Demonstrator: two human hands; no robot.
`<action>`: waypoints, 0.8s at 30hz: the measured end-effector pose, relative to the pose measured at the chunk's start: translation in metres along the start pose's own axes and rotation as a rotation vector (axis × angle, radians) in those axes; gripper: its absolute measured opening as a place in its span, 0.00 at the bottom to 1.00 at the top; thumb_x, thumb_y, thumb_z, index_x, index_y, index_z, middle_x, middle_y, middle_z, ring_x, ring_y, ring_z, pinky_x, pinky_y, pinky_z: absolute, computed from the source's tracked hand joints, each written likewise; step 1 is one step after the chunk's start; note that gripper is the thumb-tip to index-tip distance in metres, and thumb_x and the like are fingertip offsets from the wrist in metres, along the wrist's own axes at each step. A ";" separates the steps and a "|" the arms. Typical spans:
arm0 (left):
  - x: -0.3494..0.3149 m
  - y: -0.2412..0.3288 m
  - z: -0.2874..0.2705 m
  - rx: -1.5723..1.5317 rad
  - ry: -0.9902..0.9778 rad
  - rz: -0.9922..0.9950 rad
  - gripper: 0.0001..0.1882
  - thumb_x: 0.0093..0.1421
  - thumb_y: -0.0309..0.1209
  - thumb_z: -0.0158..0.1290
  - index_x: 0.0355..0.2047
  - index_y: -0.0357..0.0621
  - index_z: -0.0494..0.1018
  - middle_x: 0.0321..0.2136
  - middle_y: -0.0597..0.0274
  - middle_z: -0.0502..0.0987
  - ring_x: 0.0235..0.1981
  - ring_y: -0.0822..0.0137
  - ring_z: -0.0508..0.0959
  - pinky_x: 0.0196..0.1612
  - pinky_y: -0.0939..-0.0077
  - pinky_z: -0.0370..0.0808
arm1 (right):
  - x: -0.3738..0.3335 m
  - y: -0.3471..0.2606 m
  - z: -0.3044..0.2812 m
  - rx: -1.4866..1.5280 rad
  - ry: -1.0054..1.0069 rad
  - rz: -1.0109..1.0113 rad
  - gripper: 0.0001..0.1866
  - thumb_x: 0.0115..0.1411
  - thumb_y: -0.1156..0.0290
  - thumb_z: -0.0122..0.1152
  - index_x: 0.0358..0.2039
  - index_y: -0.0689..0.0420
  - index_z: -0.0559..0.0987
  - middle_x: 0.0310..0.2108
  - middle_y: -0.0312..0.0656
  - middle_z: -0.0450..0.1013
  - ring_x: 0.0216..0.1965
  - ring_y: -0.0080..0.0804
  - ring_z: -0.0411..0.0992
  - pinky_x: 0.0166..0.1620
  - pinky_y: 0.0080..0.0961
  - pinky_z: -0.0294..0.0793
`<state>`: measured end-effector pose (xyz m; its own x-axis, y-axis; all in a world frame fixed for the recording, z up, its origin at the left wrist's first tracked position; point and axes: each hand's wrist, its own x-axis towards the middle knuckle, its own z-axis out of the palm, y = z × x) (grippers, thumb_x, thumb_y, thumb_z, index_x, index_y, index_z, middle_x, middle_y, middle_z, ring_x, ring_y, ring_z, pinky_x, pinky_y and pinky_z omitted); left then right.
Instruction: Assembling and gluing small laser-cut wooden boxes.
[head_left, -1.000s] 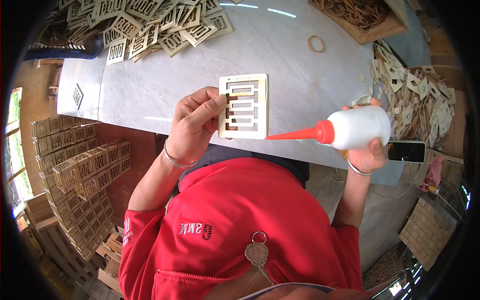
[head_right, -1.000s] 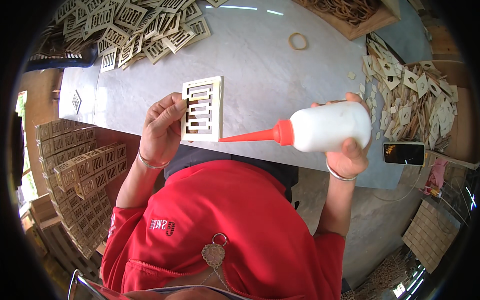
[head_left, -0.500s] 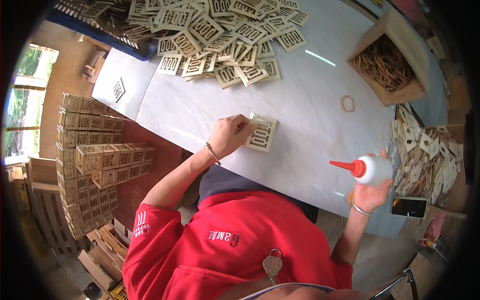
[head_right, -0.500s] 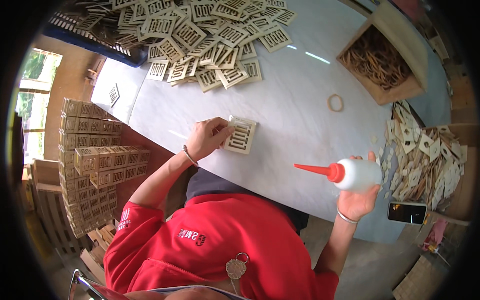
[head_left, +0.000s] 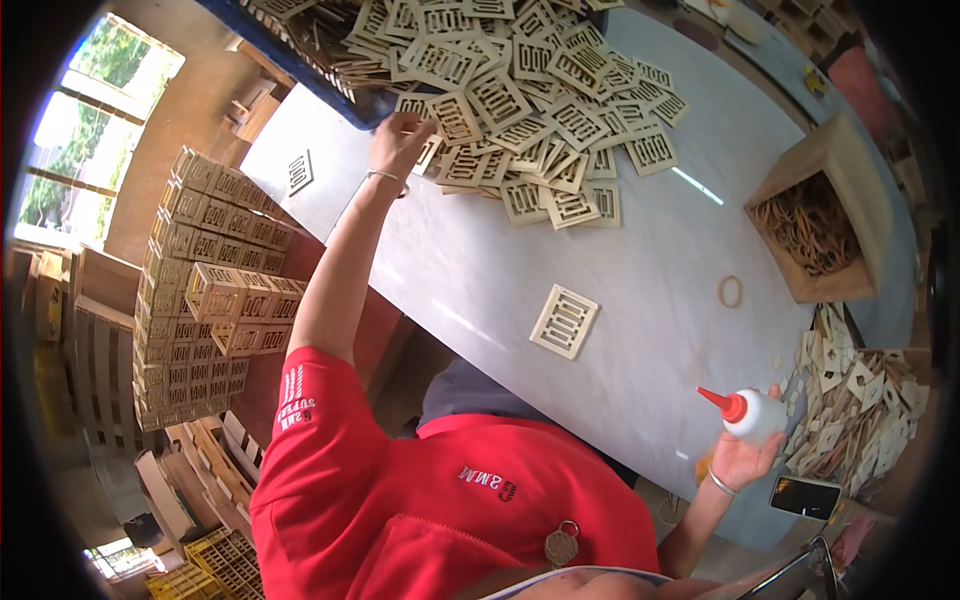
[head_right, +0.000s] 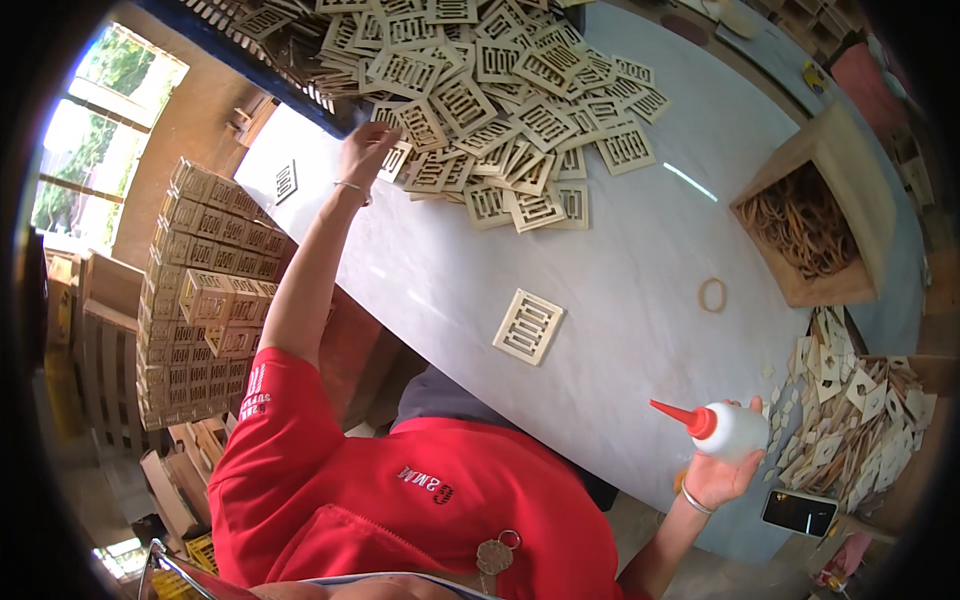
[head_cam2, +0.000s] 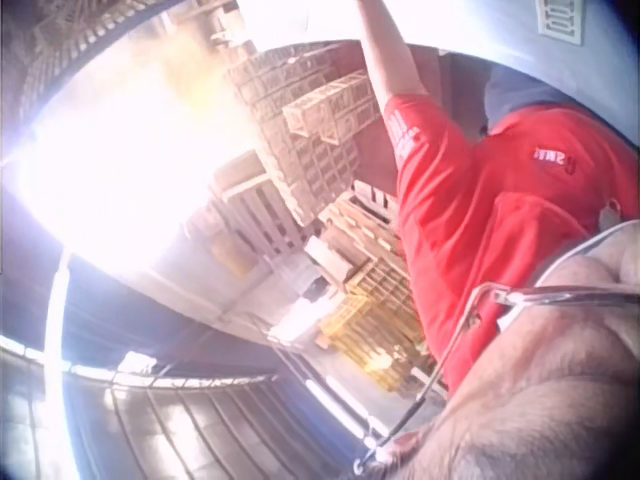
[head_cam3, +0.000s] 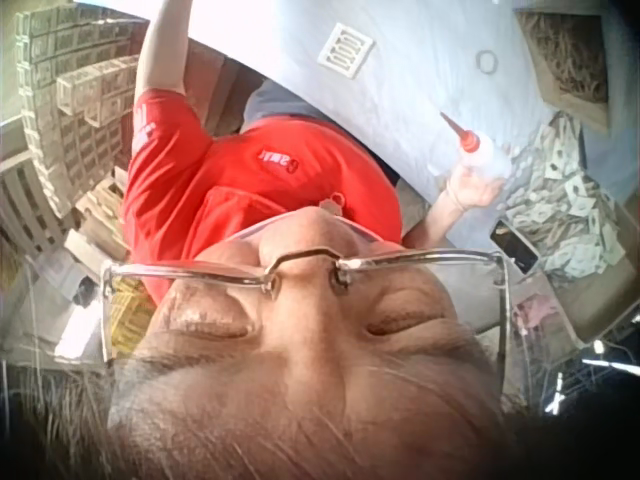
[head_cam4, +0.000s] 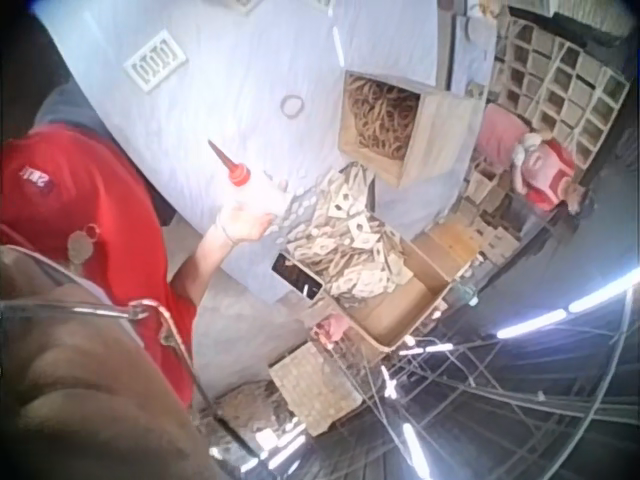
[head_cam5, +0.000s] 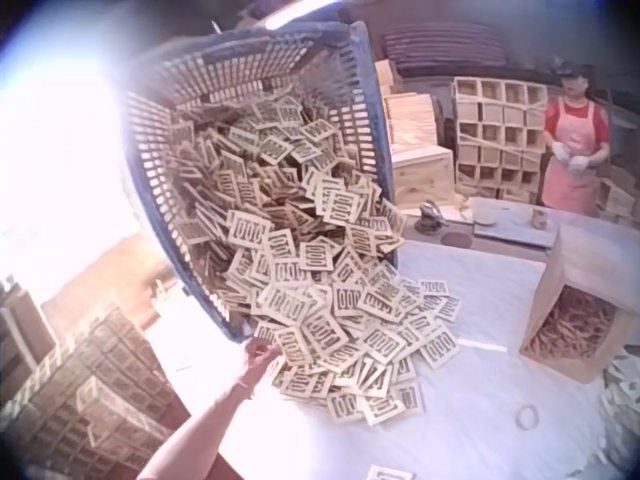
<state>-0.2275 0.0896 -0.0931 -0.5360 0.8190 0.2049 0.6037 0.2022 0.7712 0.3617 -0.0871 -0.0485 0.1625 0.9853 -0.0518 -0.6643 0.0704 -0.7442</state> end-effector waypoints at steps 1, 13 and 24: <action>0.008 -0.012 0.006 0.009 -0.040 -0.055 0.30 0.44 0.49 0.62 0.40 0.37 0.76 0.35 0.51 0.79 0.35 0.60 0.78 0.40 0.71 0.73 | 0.000 0.000 0.000 -0.015 0.025 -0.003 0.40 0.58 0.51 0.55 0.62 0.64 0.54 0.51 0.52 0.63 0.55 0.44 0.62 0.58 0.44 0.60; -0.003 0.084 -0.004 0.897 -0.012 1.368 0.24 0.47 0.30 0.56 0.47 0.46 0.69 0.54 0.60 0.66 0.54 0.62 0.65 0.53 0.69 0.64 | -0.016 -0.003 0.006 -0.057 0.013 -0.005 0.39 0.58 0.51 0.55 0.61 0.64 0.55 0.51 0.52 0.63 0.54 0.43 0.62 0.56 0.45 0.62; -0.031 0.084 -0.058 0.876 -0.167 1.233 0.12 0.46 0.27 0.53 0.34 0.45 0.72 0.40 0.63 0.73 0.45 0.67 0.70 0.46 0.74 0.69 | -0.031 0.001 -0.001 0.028 -0.064 -0.022 0.43 0.56 0.48 0.58 0.62 0.62 0.53 0.56 0.53 0.59 0.58 0.46 0.59 0.60 0.45 0.60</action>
<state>-0.1944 0.0501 0.0000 0.5833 0.7470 0.3190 0.7921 -0.4364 -0.4267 0.3568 -0.1173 -0.0487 0.1310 0.9914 0.0076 -0.6815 0.0956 -0.7255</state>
